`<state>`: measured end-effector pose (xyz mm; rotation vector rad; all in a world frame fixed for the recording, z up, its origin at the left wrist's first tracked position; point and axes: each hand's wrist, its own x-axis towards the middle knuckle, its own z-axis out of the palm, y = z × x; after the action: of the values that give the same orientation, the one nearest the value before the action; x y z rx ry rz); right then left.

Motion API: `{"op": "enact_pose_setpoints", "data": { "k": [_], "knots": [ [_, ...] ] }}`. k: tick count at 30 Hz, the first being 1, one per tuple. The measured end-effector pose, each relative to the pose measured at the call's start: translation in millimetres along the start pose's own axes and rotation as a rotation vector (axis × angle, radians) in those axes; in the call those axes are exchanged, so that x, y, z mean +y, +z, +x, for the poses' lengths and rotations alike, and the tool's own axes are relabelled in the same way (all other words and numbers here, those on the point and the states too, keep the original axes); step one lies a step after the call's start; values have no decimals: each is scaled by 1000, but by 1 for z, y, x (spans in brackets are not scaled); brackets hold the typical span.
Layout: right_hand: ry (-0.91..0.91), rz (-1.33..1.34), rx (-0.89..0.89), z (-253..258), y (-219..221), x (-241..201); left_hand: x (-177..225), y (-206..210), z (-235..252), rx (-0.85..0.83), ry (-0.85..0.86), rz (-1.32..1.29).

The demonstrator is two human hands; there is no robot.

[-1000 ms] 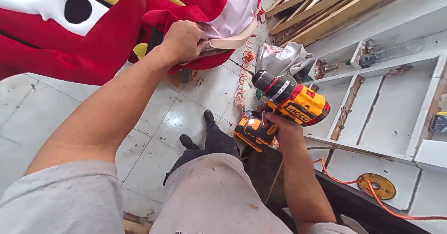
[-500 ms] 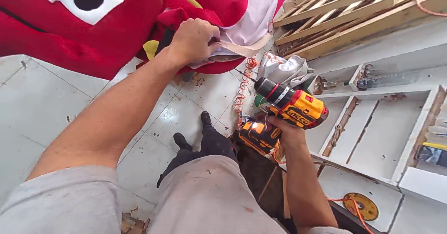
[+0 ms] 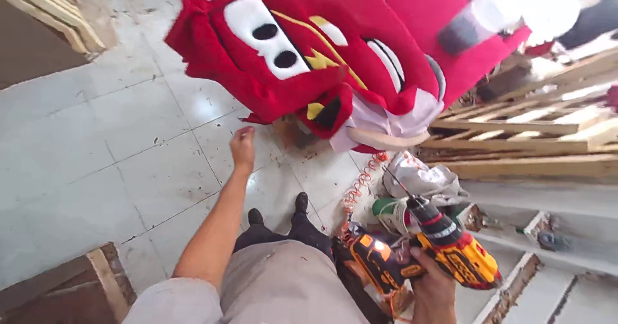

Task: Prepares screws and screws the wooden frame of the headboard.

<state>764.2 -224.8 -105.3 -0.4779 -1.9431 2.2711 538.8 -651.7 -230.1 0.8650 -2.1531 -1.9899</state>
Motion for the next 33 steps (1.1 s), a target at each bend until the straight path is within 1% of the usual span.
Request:
{"op": "enact_pose_setpoints", "data": {
  "k": [2,3,5,7,9,12,16,18,20,21,24,26,28,30,31,32,33],
  "knots": [
    [-6,23,-39,-13,19,-1,13,-61,36,130,-24,-166],
    [-6,29,-57,-19,31,-3,25,-89,53,166,-25,-199],
    [-3,72,-117,-25,62,-6,50,-136,86,194,28,-155],
    [-24,127,-189,-22,98,-9,77,-165,123,209,99,-120],
    [-53,177,-237,-19,135,-9,100,-177,160,212,130,-123],
    [-101,212,-300,-1,191,-11,118,-174,227,167,109,-154],
    [-149,262,-361,49,263,-7,131,-162,331,142,54,-209],
    [-130,329,-361,75,300,-6,142,-162,384,148,24,-211],
    [-90,361,-328,92,343,-10,154,-167,431,145,-44,-190],
    [-98,360,-303,102,370,-11,169,-170,458,143,-62,-176],
    [-119,413,-346,133,426,-10,211,-178,530,143,-42,-97],
    [-130,426,-337,148,464,-17,236,-180,562,101,67,26],
    [-159,418,-296,161,502,-23,263,-175,567,39,268,212],
    [-190,410,-252,175,539,-24,295,-161,550,-107,500,340],
    [-208,406,-221,182,561,-23,304,-147,546,-179,618,373],
    [-231,400,-183,188,585,-20,309,-131,545,-299,704,424],
    [-258,391,-136,192,612,-15,311,-117,545,-436,751,490]
  ]
}}
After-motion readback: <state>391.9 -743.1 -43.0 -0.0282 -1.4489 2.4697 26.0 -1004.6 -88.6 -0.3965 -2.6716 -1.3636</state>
